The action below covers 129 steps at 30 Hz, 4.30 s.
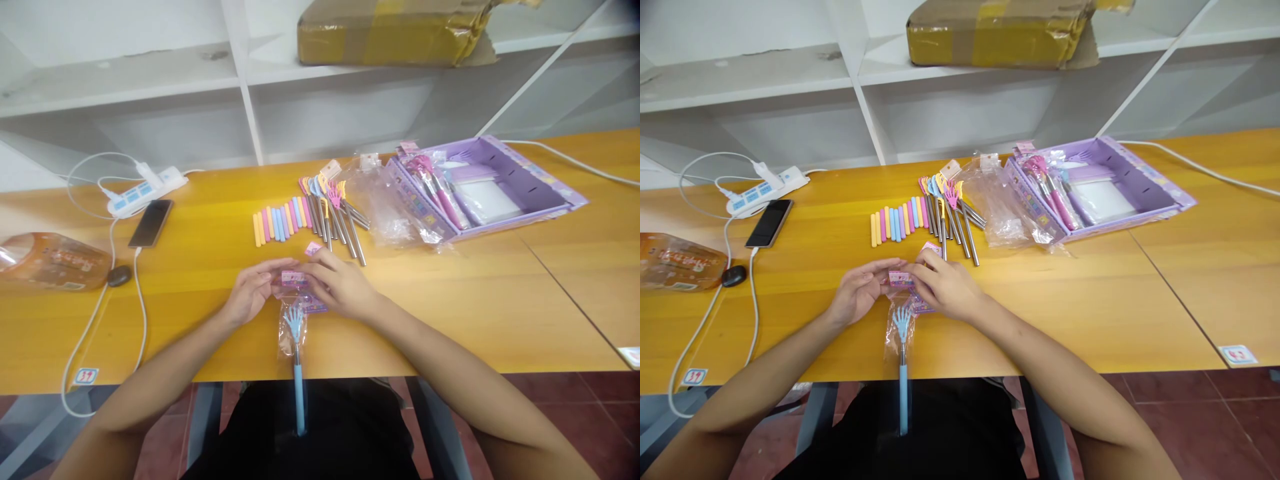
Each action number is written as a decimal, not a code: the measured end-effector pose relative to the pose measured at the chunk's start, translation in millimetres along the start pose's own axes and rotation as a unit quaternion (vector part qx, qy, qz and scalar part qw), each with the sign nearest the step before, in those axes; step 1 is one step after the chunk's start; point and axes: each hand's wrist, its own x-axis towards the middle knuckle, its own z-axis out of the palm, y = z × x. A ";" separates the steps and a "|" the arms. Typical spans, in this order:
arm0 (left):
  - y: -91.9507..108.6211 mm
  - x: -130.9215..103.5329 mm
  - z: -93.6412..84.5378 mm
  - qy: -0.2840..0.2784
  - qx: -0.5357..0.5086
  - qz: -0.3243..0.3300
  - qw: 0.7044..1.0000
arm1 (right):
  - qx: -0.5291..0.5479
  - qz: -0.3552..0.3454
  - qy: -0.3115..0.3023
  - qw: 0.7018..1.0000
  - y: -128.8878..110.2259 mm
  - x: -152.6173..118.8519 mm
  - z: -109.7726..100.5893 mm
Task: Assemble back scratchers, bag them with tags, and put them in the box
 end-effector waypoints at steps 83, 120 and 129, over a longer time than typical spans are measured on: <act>-12.8 -3.9 5.7 -0.041 0.175 -0.096 0.979 | 0.091 -0.036 0.051 0.994 -3.8 0.7 5.6; -8.2 -9.8 10.8 -0.002 0.216 -0.071 0.974 | 0.297 0.066 -0.132 0.943 -0.9 -0.9 6.4; -7.8 -9.6 9.0 -0.018 0.225 -0.085 0.971 | 0.286 0.037 -0.129 0.949 2.7 -1.6 3.8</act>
